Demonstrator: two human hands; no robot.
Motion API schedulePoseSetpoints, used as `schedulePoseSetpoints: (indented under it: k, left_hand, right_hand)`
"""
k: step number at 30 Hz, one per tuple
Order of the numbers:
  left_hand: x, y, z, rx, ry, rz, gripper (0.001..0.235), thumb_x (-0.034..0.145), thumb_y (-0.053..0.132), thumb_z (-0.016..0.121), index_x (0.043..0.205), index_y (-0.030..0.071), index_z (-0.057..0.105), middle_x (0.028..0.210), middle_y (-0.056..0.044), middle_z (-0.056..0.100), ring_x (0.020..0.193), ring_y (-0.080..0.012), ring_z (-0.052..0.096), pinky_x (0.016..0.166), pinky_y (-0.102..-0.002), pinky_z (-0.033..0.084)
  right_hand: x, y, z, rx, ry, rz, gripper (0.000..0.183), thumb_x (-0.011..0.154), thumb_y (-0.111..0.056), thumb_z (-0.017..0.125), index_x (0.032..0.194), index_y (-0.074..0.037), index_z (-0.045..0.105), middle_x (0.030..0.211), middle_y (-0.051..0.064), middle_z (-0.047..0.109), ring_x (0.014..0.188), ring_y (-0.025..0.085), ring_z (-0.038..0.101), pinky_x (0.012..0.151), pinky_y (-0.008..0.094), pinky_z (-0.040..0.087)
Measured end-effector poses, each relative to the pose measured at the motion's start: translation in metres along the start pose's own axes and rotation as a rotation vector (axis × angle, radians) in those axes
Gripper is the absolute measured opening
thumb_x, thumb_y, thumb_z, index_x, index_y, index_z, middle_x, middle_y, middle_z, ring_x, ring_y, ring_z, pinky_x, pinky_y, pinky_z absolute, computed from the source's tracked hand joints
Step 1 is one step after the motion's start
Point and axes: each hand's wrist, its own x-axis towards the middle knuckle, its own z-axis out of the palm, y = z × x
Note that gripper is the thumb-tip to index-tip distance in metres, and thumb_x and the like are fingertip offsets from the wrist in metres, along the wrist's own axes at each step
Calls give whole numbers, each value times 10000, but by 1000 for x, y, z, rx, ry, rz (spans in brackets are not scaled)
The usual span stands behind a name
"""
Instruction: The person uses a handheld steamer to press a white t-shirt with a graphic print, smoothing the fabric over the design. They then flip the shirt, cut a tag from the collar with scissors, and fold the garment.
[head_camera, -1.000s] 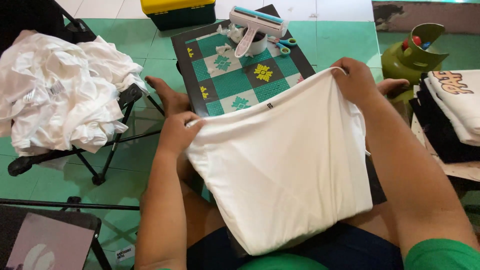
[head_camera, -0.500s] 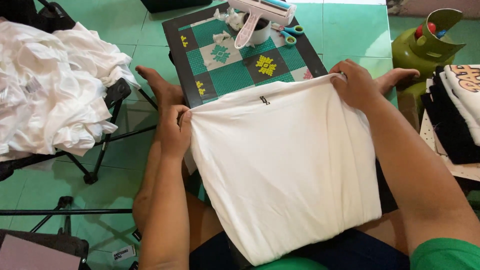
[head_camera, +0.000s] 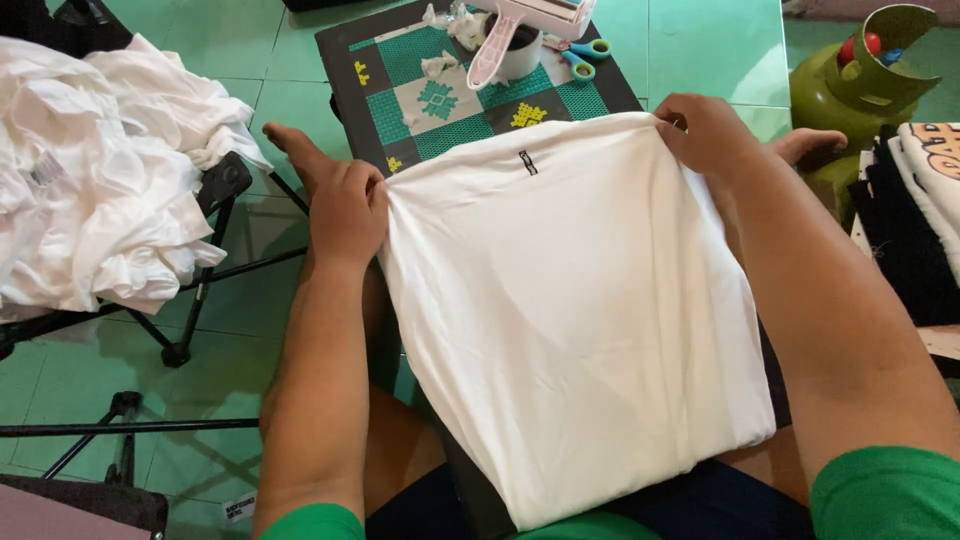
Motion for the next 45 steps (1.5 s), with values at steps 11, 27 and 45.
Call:
schedulePoseSetpoints:
  k: [11, 27, 45]
  left_hand:
    - [59, 26, 74, 28, -162, 178, 462, 1000, 236, 572, 1454, 149, 587, 1469, -103, 591, 1348, -328, 508, 1071, -537, 360]
    - [34, 31, 69, 225, 134, 733, 289, 797, 118, 844, 849, 255, 595, 859, 66, 521, 855, -154, 579, 717, -330, 452]
    - [18, 54, 65, 78, -72, 418, 127, 1010, 291, 643, 1106, 238, 707, 798, 18, 701, 811, -208, 707, 793, -396, 517]
  right_hand:
    - [5, -117, 38, -77, 143, -511, 176, 1009, -138, 605, 1161, -161, 692, 1280, 59, 690, 1090, 346, 580, 897, 487, 375]
    - [-22, -135, 34, -497, 99, -622, 68, 970, -176, 755, 1036, -161, 745, 940, 67, 686, 905, 207, 631, 853, 361, 455]
    - [-28, -140, 19, -243, -105, -485, 154, 943, -226, 703, 987, -123, 808, 921, 86, 722, 853, 272, 683, 793, 411, 487]
